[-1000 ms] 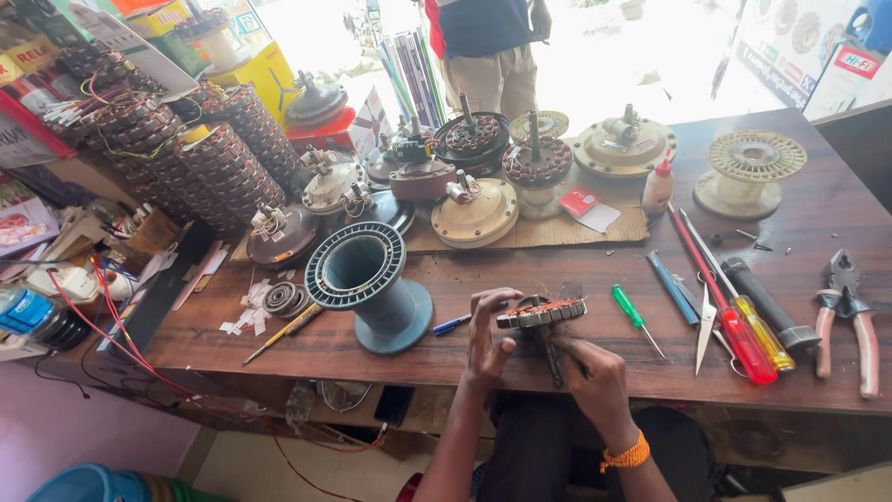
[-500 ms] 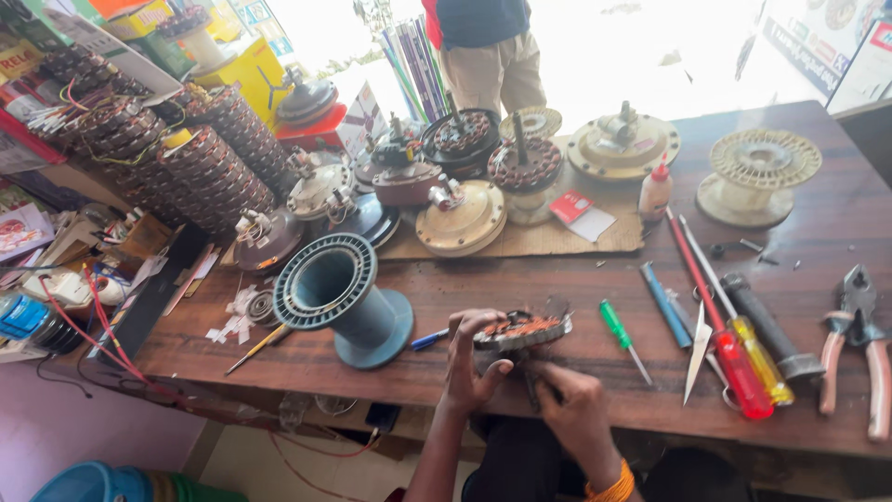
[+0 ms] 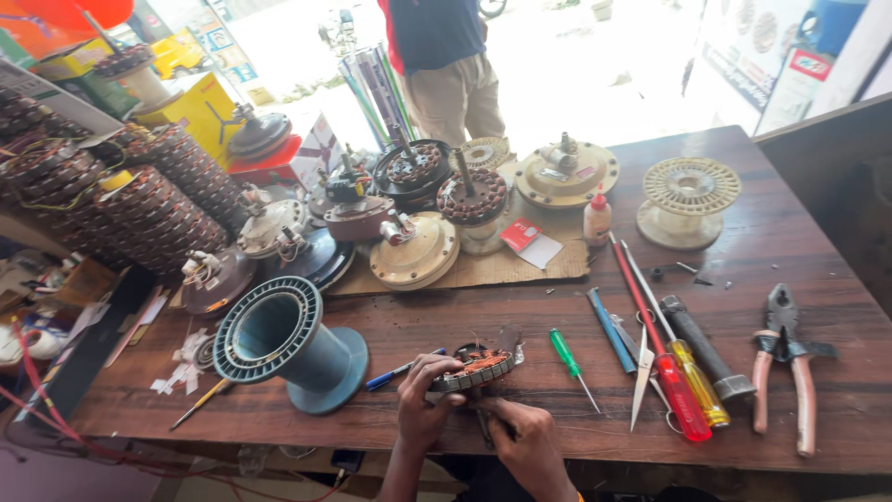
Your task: The person sits at a workbench and works on an electric motor armature, using their fingers to pull, press and reposition copper wire windings around the armature's segments, turning the armature as they work. Other motor parts and hand tools lie on the bench around them.
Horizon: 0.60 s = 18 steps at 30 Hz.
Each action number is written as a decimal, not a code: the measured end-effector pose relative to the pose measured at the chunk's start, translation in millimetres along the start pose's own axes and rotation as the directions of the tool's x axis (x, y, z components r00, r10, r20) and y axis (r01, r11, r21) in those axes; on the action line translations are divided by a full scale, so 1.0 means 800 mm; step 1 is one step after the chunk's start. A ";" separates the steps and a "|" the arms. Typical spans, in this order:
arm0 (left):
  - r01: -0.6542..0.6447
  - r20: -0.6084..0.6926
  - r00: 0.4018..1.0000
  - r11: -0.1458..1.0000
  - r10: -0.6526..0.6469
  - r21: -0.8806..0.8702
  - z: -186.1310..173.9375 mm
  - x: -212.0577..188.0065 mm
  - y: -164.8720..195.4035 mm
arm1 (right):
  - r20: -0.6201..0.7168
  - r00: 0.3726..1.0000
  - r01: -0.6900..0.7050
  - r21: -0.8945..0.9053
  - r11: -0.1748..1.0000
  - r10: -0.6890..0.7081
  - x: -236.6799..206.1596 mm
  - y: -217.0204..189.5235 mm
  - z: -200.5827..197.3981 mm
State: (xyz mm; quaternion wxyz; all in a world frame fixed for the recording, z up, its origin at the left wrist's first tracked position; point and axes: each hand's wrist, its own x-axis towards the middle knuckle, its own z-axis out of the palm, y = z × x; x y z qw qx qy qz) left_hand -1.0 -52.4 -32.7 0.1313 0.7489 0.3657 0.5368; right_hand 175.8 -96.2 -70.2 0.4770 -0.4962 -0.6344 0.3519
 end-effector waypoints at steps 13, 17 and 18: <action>-0.050 0.047 0.998 0.999 0.050 -0.012 0.008 -0.003 0.003 | -0.105 0.984 0.140 -0.036 0.990 -0.143 -0.004 0.021 -0.008; -0.123 -0.021 0.992 0.992 0.123 -0.007 0.020 -0.003 -0.001 | -0.070 0.996 0.051 -0.025 0.998 -0.053 -0.001 0.021 -0.014; -0.144 -0.028 0.989 0.989 0.144 -0.021 0.021 -0.003 -0.002 | -0.051 0.998 0.021 -0.011 1.000 -0.022 0.000 0.021 -0.016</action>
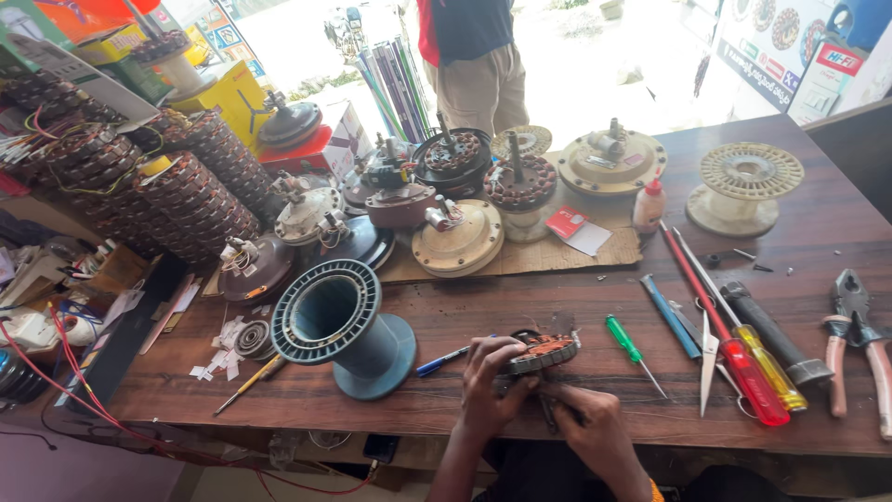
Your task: The person sits at a workbench and works on an electric motor armature, using their fingers to pull, press and reposition copper wire windings around the armature's segments, turning the armature as they work. Other motor parts and hand tools lie on the bench around them.
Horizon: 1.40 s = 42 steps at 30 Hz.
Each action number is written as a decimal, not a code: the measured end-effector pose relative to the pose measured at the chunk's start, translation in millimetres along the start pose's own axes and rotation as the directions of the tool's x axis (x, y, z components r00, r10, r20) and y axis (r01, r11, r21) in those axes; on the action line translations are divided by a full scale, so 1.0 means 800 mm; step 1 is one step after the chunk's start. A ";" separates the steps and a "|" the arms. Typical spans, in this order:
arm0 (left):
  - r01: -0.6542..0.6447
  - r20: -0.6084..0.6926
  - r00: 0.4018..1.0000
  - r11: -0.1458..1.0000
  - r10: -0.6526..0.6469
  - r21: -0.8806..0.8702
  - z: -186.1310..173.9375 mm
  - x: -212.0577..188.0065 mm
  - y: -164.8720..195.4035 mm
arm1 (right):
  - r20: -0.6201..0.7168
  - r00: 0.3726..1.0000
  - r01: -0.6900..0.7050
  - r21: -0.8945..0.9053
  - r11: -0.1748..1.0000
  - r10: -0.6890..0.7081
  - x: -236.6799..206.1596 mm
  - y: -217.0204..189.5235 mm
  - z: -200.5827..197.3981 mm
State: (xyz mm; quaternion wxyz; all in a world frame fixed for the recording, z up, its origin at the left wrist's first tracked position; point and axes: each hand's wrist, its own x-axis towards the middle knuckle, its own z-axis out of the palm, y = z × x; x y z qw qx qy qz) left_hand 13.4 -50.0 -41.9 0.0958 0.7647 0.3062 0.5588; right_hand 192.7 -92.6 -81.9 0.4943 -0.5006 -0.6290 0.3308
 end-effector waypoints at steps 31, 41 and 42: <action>0.142 0.240 0.963 0.988 -0.123 -0.063 -0.047 0.014 0.004 | 0.024 0.990 0.139 -0.004 0.990 -0.139 -0.010 -0.032 -0.012; 0.071 0.271 0.961 0.997 -0.058 -0.037 -0.041 0.029 0.009 | 0.091 0.994 0.066 0.002 0.998 -0.066 -0.007 -0.042 -0.019; 0.094 0.310 0.948 0.995 -0.078 -0.036 -0.042 0.031 0.009 | 0.108 0.994 0.031 0.002 1.000 -0.031 -0.006 -0.041 -0.020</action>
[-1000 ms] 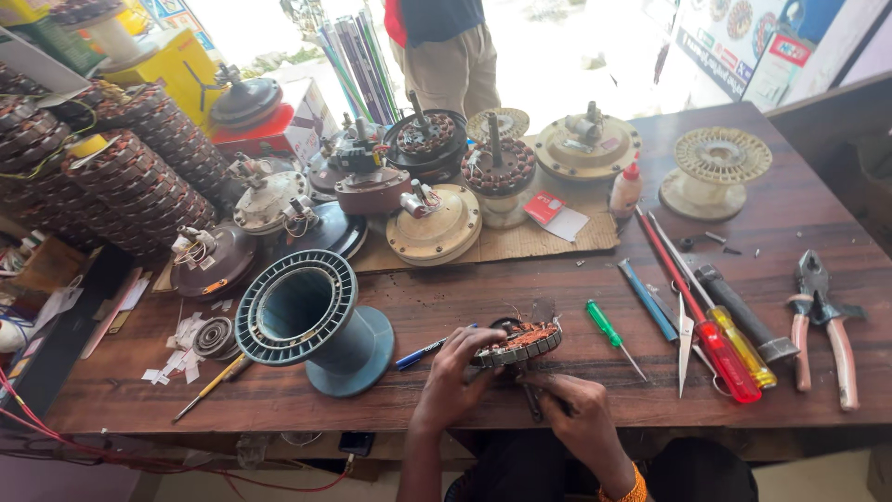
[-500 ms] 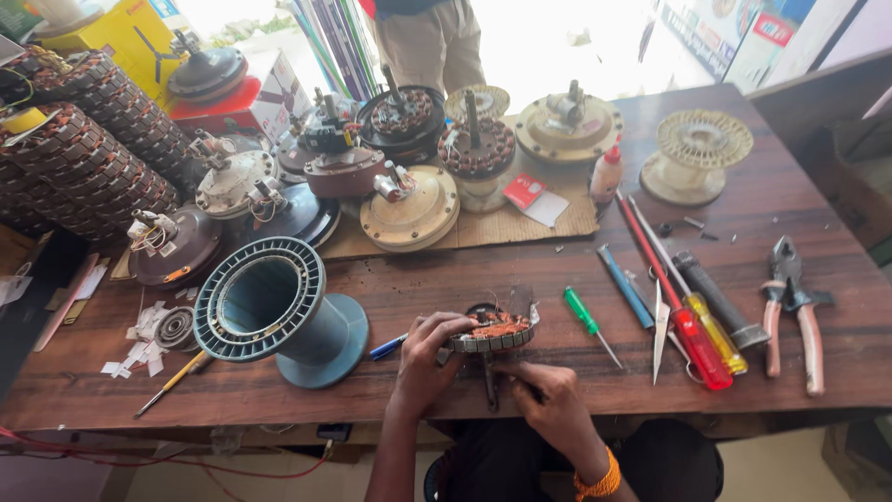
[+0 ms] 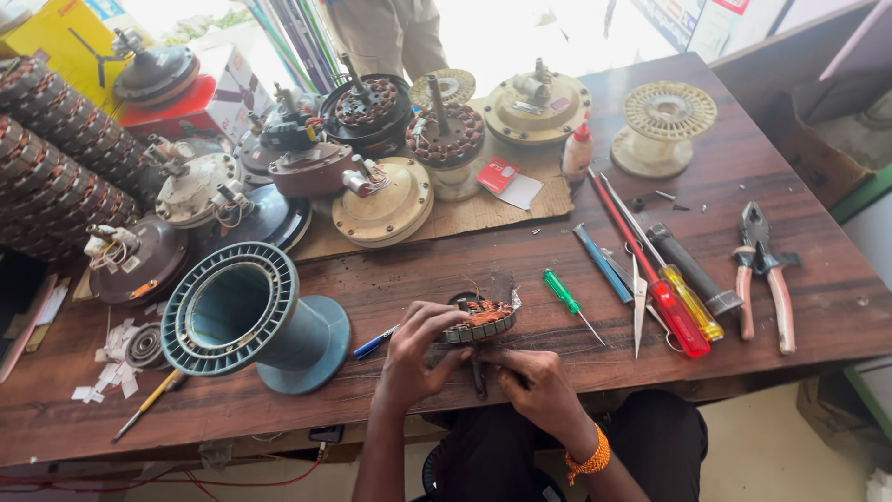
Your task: The person sits at a workbench and works on an electric motor armature, using their fingers to pull, press and reposition copper wire windings around the armature's segments, turning the armature as they work. Other motor parts and hand tools lie on the bench around them.
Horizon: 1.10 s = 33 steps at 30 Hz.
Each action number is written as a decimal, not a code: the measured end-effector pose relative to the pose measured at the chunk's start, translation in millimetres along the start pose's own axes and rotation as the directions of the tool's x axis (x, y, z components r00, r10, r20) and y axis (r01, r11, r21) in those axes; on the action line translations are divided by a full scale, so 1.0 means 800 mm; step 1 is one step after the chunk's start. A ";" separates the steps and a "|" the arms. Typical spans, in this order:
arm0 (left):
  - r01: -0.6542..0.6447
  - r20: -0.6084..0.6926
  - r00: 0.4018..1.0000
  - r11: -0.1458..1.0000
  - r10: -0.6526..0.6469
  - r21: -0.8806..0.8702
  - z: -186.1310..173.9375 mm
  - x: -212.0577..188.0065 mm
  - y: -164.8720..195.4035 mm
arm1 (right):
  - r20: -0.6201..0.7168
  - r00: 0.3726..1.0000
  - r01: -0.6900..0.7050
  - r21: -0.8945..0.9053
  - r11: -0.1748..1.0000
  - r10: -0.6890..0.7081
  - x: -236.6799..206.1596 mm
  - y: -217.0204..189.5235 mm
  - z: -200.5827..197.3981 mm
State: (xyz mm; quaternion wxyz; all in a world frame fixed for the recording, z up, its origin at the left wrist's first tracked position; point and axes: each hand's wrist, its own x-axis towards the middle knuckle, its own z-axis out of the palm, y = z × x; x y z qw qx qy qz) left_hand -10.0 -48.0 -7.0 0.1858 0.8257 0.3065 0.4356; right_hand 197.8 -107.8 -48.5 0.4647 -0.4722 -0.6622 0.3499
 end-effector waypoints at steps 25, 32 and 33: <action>-0.037 -0.160 0.987 0.999 0.033 -0.022 0.029 -0.010 -0.008 | -0.026 1.000 0.002 -0.072 0.997 -0.004 -0.008 0.009 -0.003; -0.052 -0.165 0.985 0.999 0.051 0.001 0.029 -0.015 -0.009 | -0.048 0.997 0.055 -0.064 0.996 -0.058 -0.015 0.016 -0.004; -0.063 -0.167 0.984 0.998 0.063 0.007 0.029 -0.014 -0.009 | -0.068 0.990 0.121 -0.053 0.991 -0.125 -0.014 0.018 -0.003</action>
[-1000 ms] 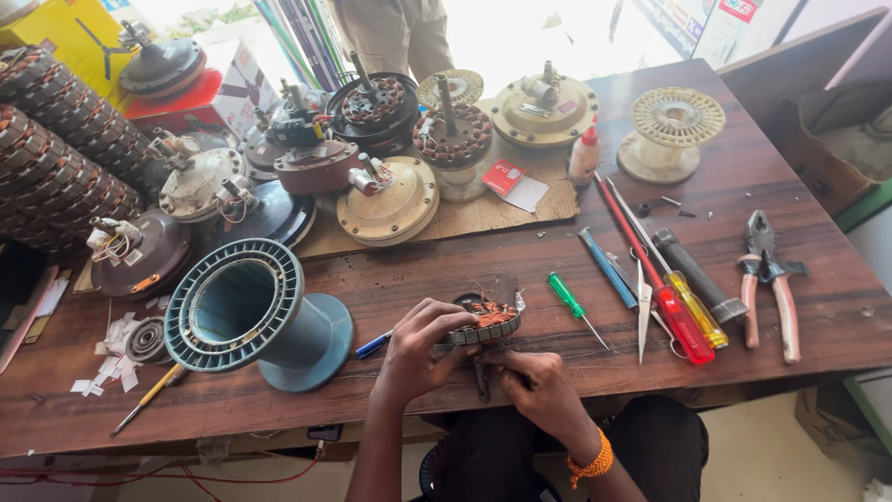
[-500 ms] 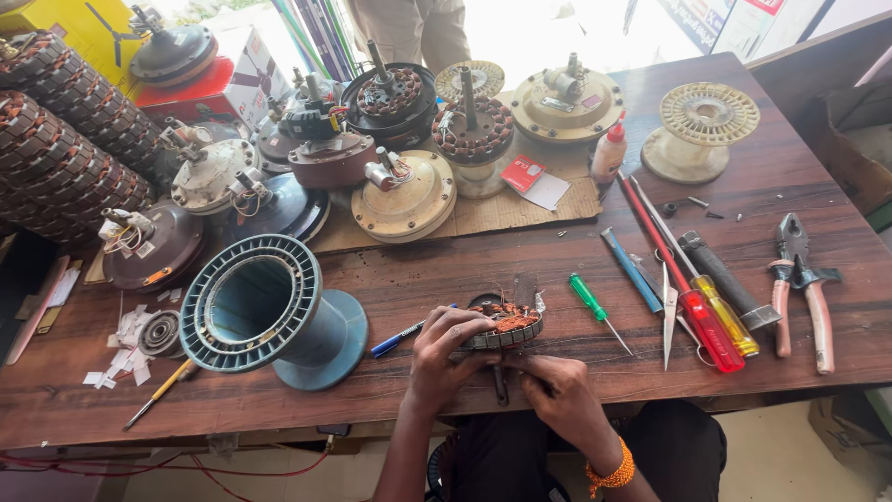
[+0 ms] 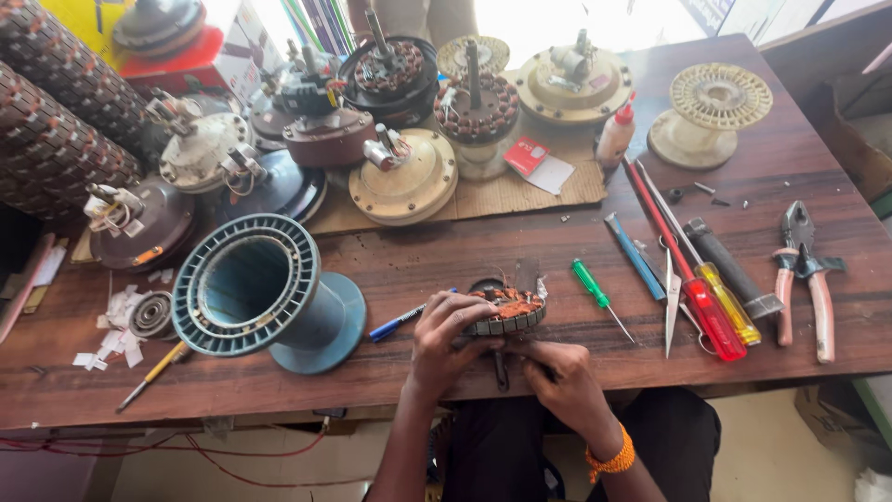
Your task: The person sits at a workbench and works on an electric motor armature, using their fingers to pull, press and reposition copper wire windings around the armature's segments, turning the armature as they work. Other motor parts and hand tools lie on the bench around them.
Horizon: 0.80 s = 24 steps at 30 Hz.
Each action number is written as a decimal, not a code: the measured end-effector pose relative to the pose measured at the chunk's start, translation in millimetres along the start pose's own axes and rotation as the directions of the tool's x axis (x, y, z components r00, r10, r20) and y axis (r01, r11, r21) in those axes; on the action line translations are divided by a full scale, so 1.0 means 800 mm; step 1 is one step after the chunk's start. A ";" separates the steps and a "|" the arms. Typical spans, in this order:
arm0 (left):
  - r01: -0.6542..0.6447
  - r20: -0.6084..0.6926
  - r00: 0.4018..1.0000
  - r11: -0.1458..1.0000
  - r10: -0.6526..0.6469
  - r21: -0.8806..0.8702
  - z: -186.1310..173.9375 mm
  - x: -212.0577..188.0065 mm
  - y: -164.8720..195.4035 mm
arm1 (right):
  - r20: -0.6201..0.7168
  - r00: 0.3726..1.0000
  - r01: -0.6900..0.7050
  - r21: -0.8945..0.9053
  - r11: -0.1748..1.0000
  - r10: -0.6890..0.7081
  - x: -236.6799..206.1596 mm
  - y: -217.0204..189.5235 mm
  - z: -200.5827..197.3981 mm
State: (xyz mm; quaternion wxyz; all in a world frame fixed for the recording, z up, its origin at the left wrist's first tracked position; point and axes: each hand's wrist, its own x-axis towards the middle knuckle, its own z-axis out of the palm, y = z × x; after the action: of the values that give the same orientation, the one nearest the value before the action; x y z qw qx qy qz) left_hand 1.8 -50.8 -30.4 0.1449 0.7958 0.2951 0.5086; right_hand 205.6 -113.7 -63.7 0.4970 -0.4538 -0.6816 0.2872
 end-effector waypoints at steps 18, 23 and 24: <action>0.040 0.098 0.995 0.993 -0.029 -0.111 -0.019 0.017 0.023 | -0.049 0.999 -0.014 -0.057 0.998 0.011 -0.001 0.006 0.001; 0.055 0.103 0.994 0.996 -0.047 -0.076 -0.016 0.013 0.022 | -0.052 0.999 -0.013 -0.028 1.000 0.012 -0.004 0.007 0.001; 0.059 0.102 0.994 0.995 -0.051 -0.079 -0.016 0.012 0.021 | -0.058 0.998 0.001 -0.013 1.000 -0.002 -0.004 0.008 0.001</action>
State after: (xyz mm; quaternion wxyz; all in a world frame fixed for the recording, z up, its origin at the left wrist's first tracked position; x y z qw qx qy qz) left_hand -1.0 -59.0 -8.7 0.2059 0.8051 0.2883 0.4758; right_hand 207.1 -113.7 -70.5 0.5140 -0.4647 -0.6688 0.2692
